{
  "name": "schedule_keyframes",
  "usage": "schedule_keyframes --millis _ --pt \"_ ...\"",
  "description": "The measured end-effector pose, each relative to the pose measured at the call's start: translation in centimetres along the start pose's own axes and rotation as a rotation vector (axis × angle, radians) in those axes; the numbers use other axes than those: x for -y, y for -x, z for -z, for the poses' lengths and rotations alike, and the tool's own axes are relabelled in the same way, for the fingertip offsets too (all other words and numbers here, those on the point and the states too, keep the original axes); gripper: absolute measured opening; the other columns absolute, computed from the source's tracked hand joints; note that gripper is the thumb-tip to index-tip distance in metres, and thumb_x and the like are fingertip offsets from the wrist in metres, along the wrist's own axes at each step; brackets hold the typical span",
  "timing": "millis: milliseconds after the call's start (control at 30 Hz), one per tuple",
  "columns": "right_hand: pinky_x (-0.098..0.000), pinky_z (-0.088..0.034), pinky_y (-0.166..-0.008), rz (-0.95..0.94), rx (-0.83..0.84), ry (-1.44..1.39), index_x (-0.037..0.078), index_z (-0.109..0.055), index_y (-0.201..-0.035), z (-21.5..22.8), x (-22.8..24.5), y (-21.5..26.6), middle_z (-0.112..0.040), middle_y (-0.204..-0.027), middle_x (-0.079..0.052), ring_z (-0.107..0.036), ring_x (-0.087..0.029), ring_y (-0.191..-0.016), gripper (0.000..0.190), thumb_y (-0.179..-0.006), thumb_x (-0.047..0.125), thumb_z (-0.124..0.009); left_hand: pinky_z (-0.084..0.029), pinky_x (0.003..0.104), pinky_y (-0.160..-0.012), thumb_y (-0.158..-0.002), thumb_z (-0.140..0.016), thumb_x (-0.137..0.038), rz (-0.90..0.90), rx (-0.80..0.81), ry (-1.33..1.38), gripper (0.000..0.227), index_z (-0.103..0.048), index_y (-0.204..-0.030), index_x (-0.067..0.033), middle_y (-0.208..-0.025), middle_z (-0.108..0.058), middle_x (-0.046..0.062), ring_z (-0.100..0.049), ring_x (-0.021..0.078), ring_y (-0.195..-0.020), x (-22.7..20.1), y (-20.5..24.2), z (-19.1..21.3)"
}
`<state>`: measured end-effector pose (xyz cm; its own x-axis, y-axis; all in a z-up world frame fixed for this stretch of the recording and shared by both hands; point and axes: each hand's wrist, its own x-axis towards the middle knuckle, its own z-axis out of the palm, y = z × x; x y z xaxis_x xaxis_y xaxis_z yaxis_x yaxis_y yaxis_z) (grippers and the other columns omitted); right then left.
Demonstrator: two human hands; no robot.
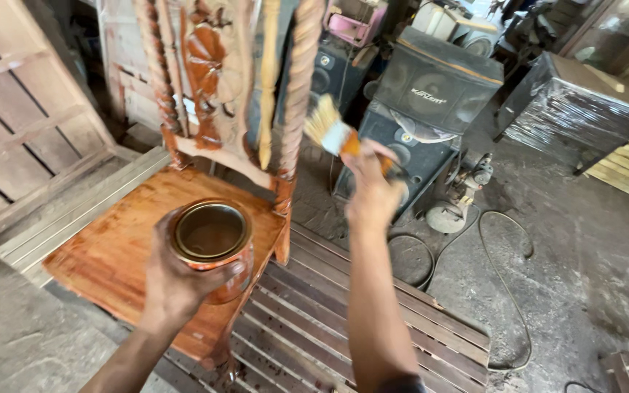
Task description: The person applies a liquid finish to a small wooden table and then to a wooden chair with a paintbrush, dipping the brush into a can of finish between strokes.
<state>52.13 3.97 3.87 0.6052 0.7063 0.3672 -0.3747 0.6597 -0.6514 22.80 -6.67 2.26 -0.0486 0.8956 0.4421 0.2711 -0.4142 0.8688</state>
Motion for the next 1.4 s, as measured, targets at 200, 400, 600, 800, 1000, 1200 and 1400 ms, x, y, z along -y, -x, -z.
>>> schedule_keyframes --millis 200,400,600,800,1000,1200,1400 --pt "-0.0321 -0.067 -0.071 0.025 -0.139 0.043 -0.005 -0.069 -0.098 -1.1 -12.7 -1.8 -0.072 -0.1 -0.014 -0.073 -0.019 -0.08 0.01 -0.091 0.001 -0.068 -0.052 0.037 -0.105 -0.061 -0.091 -0.019 0.041 0.007 0.072 0.102 -0.035 -0.143 0.0042 -0.132 -0.062 0.015 -0.063 0.022 -0.122 -1.2 0.7 -0.5" --pt "-0.031 -0.051 -0.05 -0.188 -0.293 0.205 -0.007 -0.066 -0.094 1.3 -14.6 0.2 -0.07 -0.08 -0.018 -0.067 -0.022 -0.063 0.007 -0.091 -0.001 -0.07 -0.05 0.037 -0.104 -0.058 -0.091 -0.014 0.102 -0.008 -0.085 0.101 -0.038 -0.142 0.0041 -0.131 -0.062 0.016 -0.063 0.0237 -0.122 0.0 1.4 0.4" --pt "-0.0293 -0.064 -0.059 0.057 -0.107 0.141 -0.001 -0.071 -0.089 -8.7 -6.5 -7.6 -0.076 -0.089 -0.011 -0.074 -0.019 -0.069 0.005 -0.089 0.004 -0.07 -0.049 0.036 -0.104 -0.054 -0.095 -0.019 0.206 -0.035 -0.118 0.106 -0.039 -0.141 0.0019 -0.13 -0.064 0.015 -0.063 0.0227 -0.122 1.2 1.7 0.3" --pt "-0.0335 -0.067 -0.062 0.107 -0.11 0.093 0.001 -0.065 -0.09 -4.6 -9.6 -3.5 -0.071 -0.091 -0.013 -0.073 -0.021 -0.074 0.008 -0.093 0.002 -0.072 -0.049 0.036 -0.105 -0.057 -0.092 -0.019 0.122 -0.037 -0.093 0.101 -0.041 -0.142 0.0014 -0.13 -0.064 0.015 -0.063 0.0219 -0.122 2.4 1.4 -0.1" --pt "-0.0302 -0.056 -0.074 0.078 -0.03 0.356 -0.001 -0.072 -0.102 1.2 -14.1 3.3 -0.07 -0.093 -0.014 -0.068 -0.016 -0.08 0.01 -0.094 -0.005 -0.069 -0.052 0.035 -0.102 -0.057 -0.094 -0.023 0.16 -0.041 -0.1 0.099 -0.044 -0.139 0.0008 -0.128 -0.066 0.014 -0.065 0.0212 -0.119 2.1 1.4 -0.2" --pt "-0.0387 -0.057 -0.09 0.711 0.57 0.972 0.011 -0.072 -0.104 3.5 -9.5 1.8 -0.073 -0.119 -0.009 -0.066 -0.023 -0.104 0.027 -0.081 -0.005 -0.076 -0.052 0.035 -0.101 -0.058 -0.094 -0.023 0.173 -0.041 -0.099 0.098 -0.044 -0.138 0.0024 -0.128 -0.066 0.015 -0.065 0.0217 -0.118 2.0 1.7 0.4" --pt "-0.043 -0.057 -0.103 0.663 0.922 1.324 0.015 -0.076 -0.104 7.7 -11.9 2.1 -0.072 -0.117 -0.004 -0.067 -0.024 -0.112 0.034 -0.074 0.002 -0.08 -0.051 0.035 -0.101 -0.056 -0.093 -0.022 0.148 -0.052 -0.128 0.1 -0.043 -0.14 0.0017 -0.127 -0.066 0.014 -0.066 0.0216 -0.117 2.1 2.6 1.1"
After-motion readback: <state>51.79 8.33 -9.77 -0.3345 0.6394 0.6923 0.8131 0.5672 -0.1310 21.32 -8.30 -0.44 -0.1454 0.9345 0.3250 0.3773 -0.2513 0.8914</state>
